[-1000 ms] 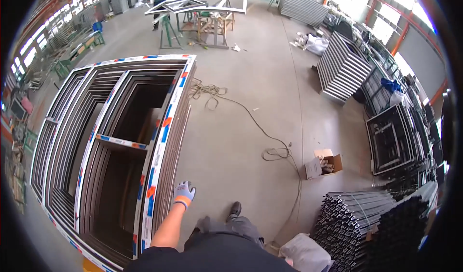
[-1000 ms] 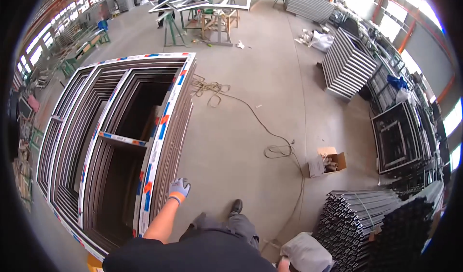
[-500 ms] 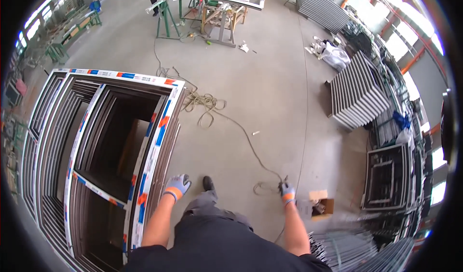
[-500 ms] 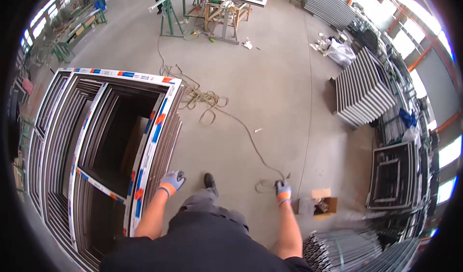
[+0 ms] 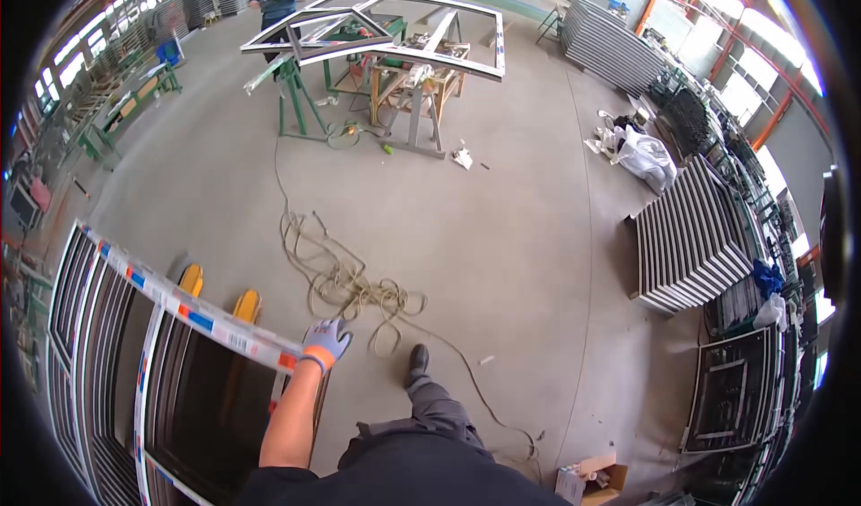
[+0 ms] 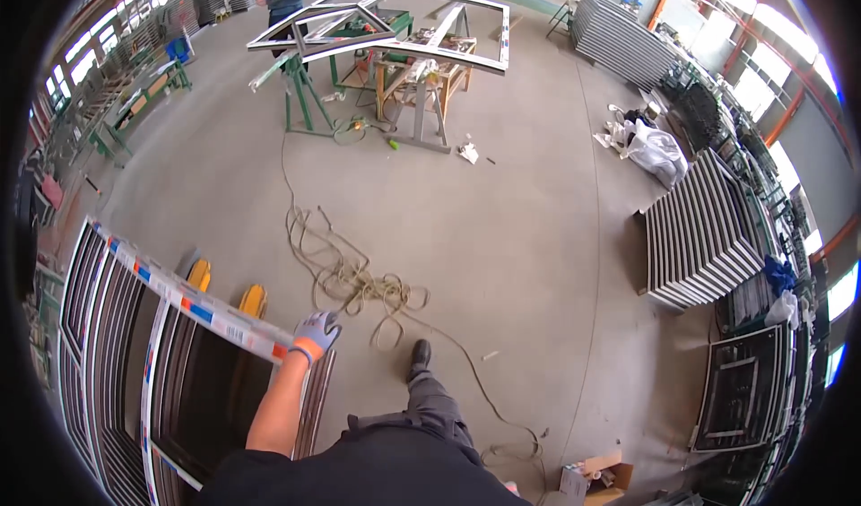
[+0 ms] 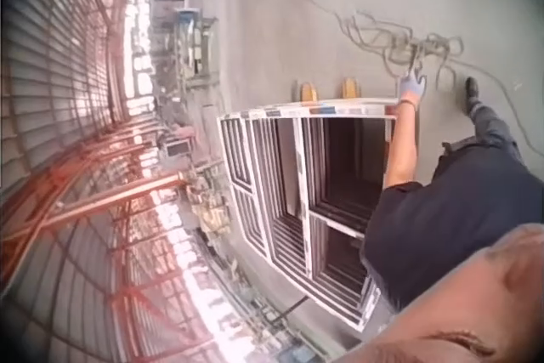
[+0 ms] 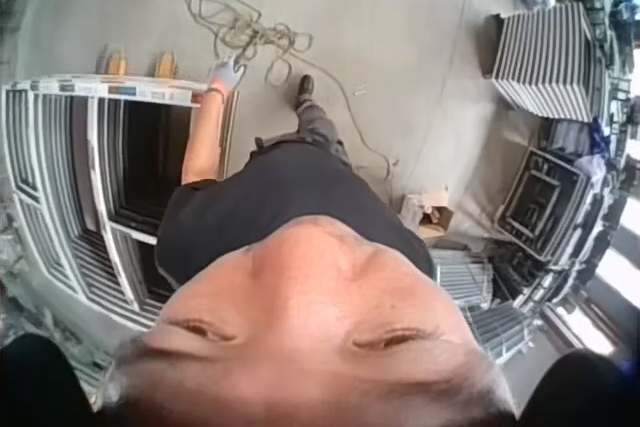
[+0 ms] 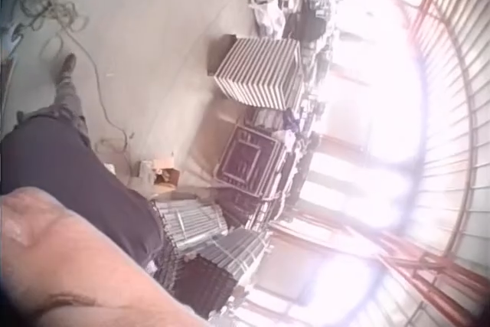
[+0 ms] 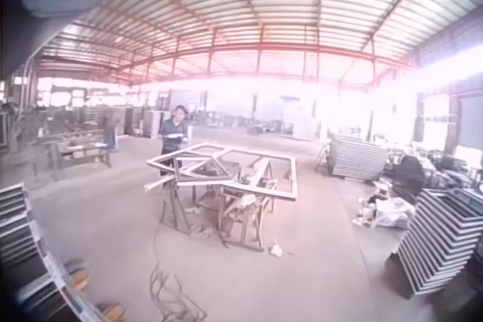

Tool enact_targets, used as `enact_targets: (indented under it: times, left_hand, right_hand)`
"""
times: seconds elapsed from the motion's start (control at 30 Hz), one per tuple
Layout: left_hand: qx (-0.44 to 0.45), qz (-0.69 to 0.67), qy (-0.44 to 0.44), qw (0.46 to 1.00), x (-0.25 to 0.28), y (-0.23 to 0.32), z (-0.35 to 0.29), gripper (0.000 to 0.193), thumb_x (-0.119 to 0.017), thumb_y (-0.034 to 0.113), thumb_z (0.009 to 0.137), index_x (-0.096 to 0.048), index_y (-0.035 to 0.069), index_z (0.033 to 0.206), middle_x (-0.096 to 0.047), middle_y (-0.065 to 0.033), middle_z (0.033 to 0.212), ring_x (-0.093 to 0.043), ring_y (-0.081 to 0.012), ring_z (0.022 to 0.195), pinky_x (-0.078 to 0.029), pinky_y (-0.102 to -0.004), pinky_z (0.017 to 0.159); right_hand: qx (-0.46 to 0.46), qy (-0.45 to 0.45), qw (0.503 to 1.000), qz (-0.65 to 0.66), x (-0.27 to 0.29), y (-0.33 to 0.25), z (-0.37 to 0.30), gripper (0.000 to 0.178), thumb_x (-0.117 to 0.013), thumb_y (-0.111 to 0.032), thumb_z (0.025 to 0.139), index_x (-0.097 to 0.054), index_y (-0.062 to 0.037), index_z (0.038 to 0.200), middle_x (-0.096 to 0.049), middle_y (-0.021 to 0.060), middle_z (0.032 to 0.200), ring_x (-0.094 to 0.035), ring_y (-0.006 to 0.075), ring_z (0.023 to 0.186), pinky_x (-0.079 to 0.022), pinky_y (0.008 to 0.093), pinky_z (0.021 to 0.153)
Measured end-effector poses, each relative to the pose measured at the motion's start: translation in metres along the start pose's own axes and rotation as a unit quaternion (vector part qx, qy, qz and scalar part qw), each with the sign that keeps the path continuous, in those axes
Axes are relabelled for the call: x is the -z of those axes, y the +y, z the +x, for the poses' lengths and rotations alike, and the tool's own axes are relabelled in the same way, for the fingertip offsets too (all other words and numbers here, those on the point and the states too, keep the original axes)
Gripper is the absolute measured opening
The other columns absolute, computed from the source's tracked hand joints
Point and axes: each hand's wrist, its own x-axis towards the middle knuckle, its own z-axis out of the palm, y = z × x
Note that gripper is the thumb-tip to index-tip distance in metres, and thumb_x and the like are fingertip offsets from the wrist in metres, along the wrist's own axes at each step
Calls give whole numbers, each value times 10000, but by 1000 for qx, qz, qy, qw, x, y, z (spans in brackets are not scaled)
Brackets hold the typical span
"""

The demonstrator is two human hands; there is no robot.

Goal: Assembling a large metal window or door frame using a sealant gun, a rubber mallet, and an electric drill.

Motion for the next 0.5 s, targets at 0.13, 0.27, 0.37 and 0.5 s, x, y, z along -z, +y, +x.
enact_targets:
  times: [0.13, 0.27, 0.37, 0.5]
  left_hand:
    - [118, -20, -98, 988, -10, -43, 72, 490, -592, 452, 842, -596, 93, 1176, -637, -139, 1148, -581, -326, 1090, -438, -415, 950]
    - [213, -84, -72, 971, 11, -69, 146, 450, -609, 442, 827, -635, 85, 1101, -671, -147, 1073, -621, -323, 1022, -482, -417, 890]
    - [297, -137, -44, 944, -20, -126, 185, 421, -625, 430, 815, -663, 79, 1046, -680, -157, 1044, -639, -320, 983, -500, -416, 852]
    - [389, -249, -37, 886, -52, -165, 273, 363, -648, 361, 805, -688, 41, 971, -697, -165, 968, -672, -294, 841, -519, -394, 754]
  right_hand:
    - [8, 123, 974, 192, 110, 76, 167, 252, -439, -218, 929, -663, -104, 905, -667, 81, 809, -630, 231, 694, -486, 385, 610]
    - [-76, 227, 716, 656, 427, -3, 303, 240, -577, -269, 847, -660, -60, 764, -624, 54, 641, -552, 154, 547, -428, 321, 505]
    - [32, 290, 754, 589, 618, -45, 385, 212, -600, -231, 838, -694, -41, 837, -648, 38, 678, -537, 127, 557, -409, 291, 503]
    - [62, 320, 769, 549, 768, -114, 454, 245, -582, -239, 855, -700, -24, 856, -653, 30, 682, -542, 121, 567, -415, 286, 505]
